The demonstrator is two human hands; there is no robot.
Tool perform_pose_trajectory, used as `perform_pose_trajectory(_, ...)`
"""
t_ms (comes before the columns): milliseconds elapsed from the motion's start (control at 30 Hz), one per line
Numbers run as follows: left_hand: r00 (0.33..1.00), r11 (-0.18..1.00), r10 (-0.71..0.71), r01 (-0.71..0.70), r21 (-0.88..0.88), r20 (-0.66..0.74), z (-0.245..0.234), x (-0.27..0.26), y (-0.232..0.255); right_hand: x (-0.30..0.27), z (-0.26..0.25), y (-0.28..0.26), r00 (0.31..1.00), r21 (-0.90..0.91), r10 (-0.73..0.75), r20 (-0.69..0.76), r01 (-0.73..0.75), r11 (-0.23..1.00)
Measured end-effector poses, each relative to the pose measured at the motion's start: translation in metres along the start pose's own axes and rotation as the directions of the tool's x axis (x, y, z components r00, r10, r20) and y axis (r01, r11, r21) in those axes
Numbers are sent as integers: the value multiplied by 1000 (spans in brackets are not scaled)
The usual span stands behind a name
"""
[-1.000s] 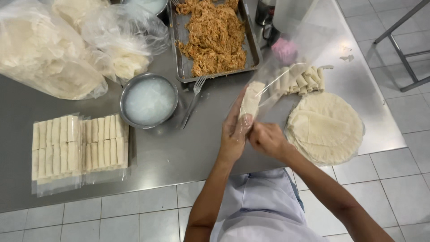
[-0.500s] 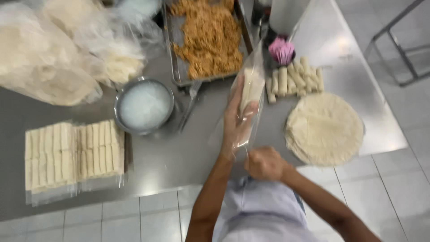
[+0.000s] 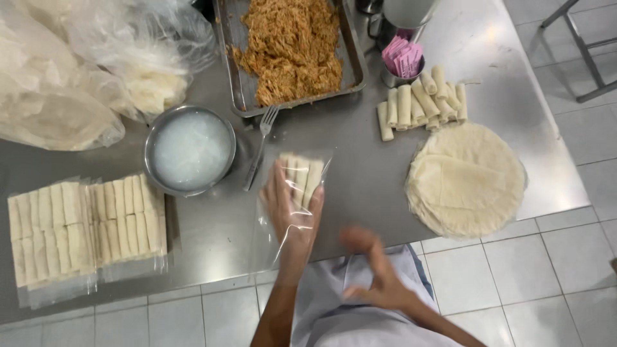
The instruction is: The person places pre-rolled spring rolls into plastic bags by hand and then wraps more spring rolls using wrappers and a filling.
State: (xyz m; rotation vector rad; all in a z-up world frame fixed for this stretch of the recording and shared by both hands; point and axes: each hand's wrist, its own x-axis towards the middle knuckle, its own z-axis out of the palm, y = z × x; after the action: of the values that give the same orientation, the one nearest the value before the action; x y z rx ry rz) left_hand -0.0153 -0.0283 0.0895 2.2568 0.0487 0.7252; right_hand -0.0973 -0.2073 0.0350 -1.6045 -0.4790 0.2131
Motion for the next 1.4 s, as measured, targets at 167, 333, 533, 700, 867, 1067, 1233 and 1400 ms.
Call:
perform_pose_trajectory(167, 894, 983, -157, 100, 154, 421, 35, -67, -54, 82, 1, 15, 978, 123, 204, 50, -209, 970)
perform_pose_trajectory(333, 876, 901, -285, 383, -202, 388, 34, -41, -27, 57, 6, 26, 970, 19, 89, 226, -96, 995)
perform_pose_trajectory(533, 933, 949, -293, 311, -57, 209, 61, -65, -42, 13, 5, 52, 970, -353, 103, -221, -178, 919)
perform_pose_trajectory(700, 997, 995, 32, -25, -99, 72, 75, -84, -64, 92, -14, 49, 983, -498, -183, 13, 166, 851)
perform_pose_trajectory(867, 742, 989, -106, 150, -10, 662, -21, -66, 23, 124, -100, 32, 986, -417, -16, -168, -57, 907)
perform_pose_trajectory(1067, 203, 1000, -16, -21, 21, 979, -63, -15, 35, 222, -276, 66, 743, -594, -107, -660, -430, 680)
perform_pose_trajectory(1233, 404, 977, 139, -203, -59, 904, 80, 97, 71, 222, -290, 44, 675, -280, 337, -657, -633, 722)
perform_pose_trajectory(1400, 466, 495, 718, -864, 91, 517, 257, 157, 68, 169, -270, -7, 673, 361, 236, -701, 50, 931)
